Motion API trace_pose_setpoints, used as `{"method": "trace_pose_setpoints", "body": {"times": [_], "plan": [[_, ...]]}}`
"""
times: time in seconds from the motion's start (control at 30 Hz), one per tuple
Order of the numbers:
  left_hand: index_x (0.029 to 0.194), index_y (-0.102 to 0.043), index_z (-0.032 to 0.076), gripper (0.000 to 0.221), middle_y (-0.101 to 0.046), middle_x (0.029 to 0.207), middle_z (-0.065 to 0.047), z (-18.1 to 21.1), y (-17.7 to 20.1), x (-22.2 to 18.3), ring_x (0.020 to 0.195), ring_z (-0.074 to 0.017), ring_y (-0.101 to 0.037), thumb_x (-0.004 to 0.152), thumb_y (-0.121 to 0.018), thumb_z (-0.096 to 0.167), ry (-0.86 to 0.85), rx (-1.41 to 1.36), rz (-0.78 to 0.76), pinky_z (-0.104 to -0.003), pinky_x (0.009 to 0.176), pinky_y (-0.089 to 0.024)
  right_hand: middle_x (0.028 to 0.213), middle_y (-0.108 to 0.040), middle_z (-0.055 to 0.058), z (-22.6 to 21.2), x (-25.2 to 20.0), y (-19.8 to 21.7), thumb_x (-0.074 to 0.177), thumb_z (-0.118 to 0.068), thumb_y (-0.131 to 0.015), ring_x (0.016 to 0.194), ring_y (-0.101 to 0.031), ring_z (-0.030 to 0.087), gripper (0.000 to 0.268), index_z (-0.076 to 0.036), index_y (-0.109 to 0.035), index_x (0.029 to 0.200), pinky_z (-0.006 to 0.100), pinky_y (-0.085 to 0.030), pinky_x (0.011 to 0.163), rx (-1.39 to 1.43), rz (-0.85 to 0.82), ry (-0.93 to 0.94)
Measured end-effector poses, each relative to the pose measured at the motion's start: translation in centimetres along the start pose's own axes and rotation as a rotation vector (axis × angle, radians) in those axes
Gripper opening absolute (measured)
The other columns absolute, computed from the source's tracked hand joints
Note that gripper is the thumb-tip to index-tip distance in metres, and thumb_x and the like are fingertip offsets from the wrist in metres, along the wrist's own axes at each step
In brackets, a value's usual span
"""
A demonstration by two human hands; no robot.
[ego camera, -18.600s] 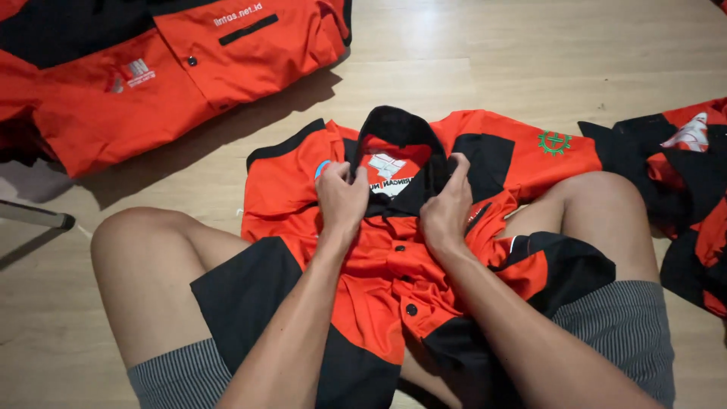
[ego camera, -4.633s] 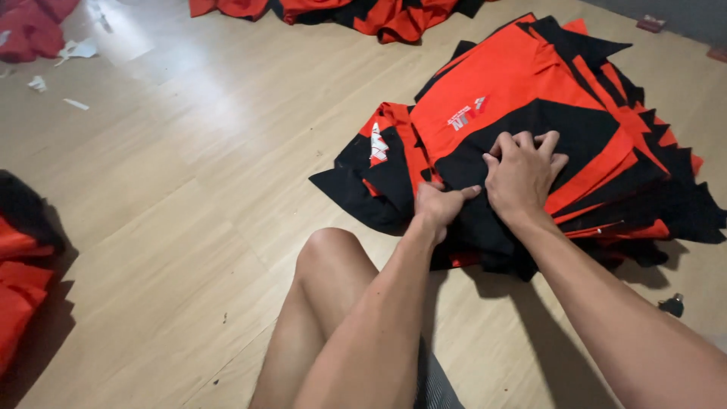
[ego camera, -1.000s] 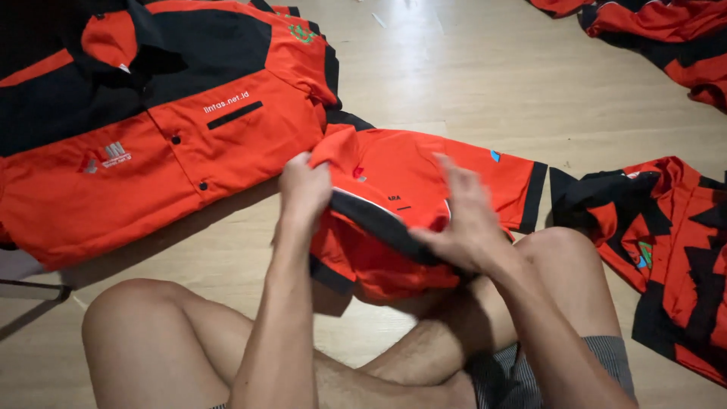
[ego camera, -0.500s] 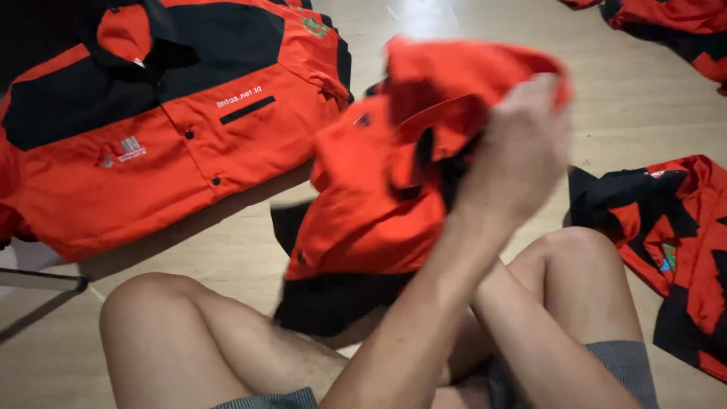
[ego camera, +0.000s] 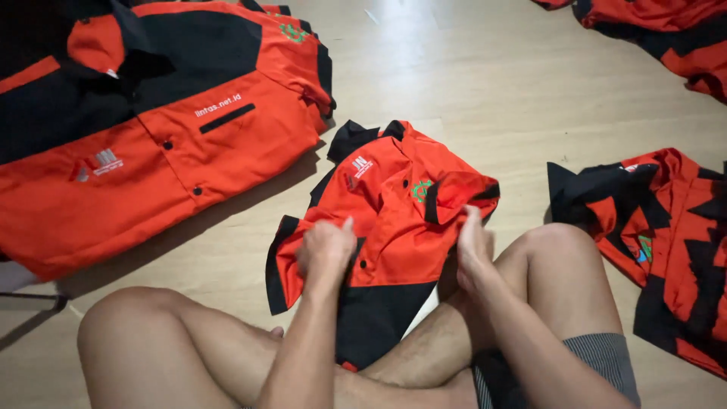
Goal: Buttoning and folding a red and black uniform shirt on the floor.
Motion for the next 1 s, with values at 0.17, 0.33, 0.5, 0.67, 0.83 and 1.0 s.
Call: {"method": "trace_pose_setpoints", "body": {"times": [0.17, 0.33, 0.5, 0.67, 0.83, 1.0], "plan": [[0.161, -0.016, -0.003, 0.144, -0.041, 0.157, -0.029, -2.9, -4.5, 0.5, 0.149, -0.0406, -0.037, 0.068, -0.051, 0.101, 0.109, 0.175, -0.471, -0.054, 0.119, -0.036, 0.154, -0.038, 0.020, 1.3, 1.0, -6.0, 0.060, -0.039, -0.093, 0.142, -0.044, 0.039, 0.121, -0.002, -0.021, 0.149, 0.059, -0.045, 0.109, -0.053, -0.377, -0.004], [0.116, -0.053, -0.017, 0.045, -0.057, 0.072, -0.028, -4.0, -7.9, 1.6, 0.038, -0.0282, -0.053, 0.092, -0.076, 0.013, 0.161, -0.543, -0.627, -0.038, 0.032, -0.039, 0.157, -0.040, 0.027, -0.8, 0.1, -4.7, 0.078, -0.035, -0.081, 0.146, -0.041, 0.043, 0.100, -0.002, -0.026, 0.155, 0.058, -0.040, 0.114, -0.239, -0.477, 0.067], [0.096, -0.070, 0.001, 0.043, -0.052, 0.082, -0.010, 2.1, 10.6, -5.1, 0.058, -0.0155, -0.044, 0.085, -0.086, 0.040, -0.120, -0.588, -0.525, -0.023, 0.035, -0.032, 0.063, -0.044, -0.009, -4.2, 2.9, 0.2, 0.092, -0.027, -0.070, 0.041, -0.044, 0.003, 0.022, -0.014, -0.053, 0.089, 0.012, -0.020, 0.033, 0.403, -0.642, -0.017], [0.081, -0.068, -0.002, 0.053, -0.065, 0.072, -0.012, 5.4, 15.5, -12.1, 0.063, -0.0270, -0.074, 0.088, -0.073, 0.050, -0.111, 0.079, -1.069, -0.030, 0.055, -0.055, 0.064, -0.052, 0.023, 1.1, 10.3, -1.2, 0.103, -0.024, -0.052, 0.058, -0.043, 0.034, 0.049, 0.021, -0.060, 0.085, 0.027, -0.042, 0.046, -0.609, -1.269, -0.183], [0.118, -0.071, -0.003, 0.068, -0.075, 0.105, -0.024, -2.1, 6.3, 0.6, 0.099, -0.0363, -0.075, 0.088, -0.061, 0.057, 0.109, 0.219, -0.545, -0.046, 0.077, -0.060, 0.099, -0.074, 0.016, -2.2, 14.3, -1.3, 0.085, -0.037, -0.056, 0.104, -0.067, 0.030, 0.038, -0.013, -0.076, 0.108, 0.031, -0.057, 0.085, -1.239, -0.427, 0.486], [0.153, -0.031, -0.001, 0.116, -0.046, 0.147, -0.029, -5.6, -2.6, 11.3, 0.140, -0.0439, -0.043, 0.073, -0.087, 0.062, -0.029, 0.166, -0.093, -0.050, 0.117, -0.034, 0.107, -0.078, 0.001, -1.2, 13.0, -6.1, 0.094, -0.034, -0.059, 0.112, -0.070, 0.030, 0.026, -0.040, -0.078, 0.111, 0.046, -0.057, 0.092, -0.707, -0.280, 0.663]]}}
Point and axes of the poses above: each hand's wrist, its own x-axis towards the middle knuckle, its own y-axis out of the back of the hand, z = x × y, the point moved 6 cm from there along x, towards the middle knuckle
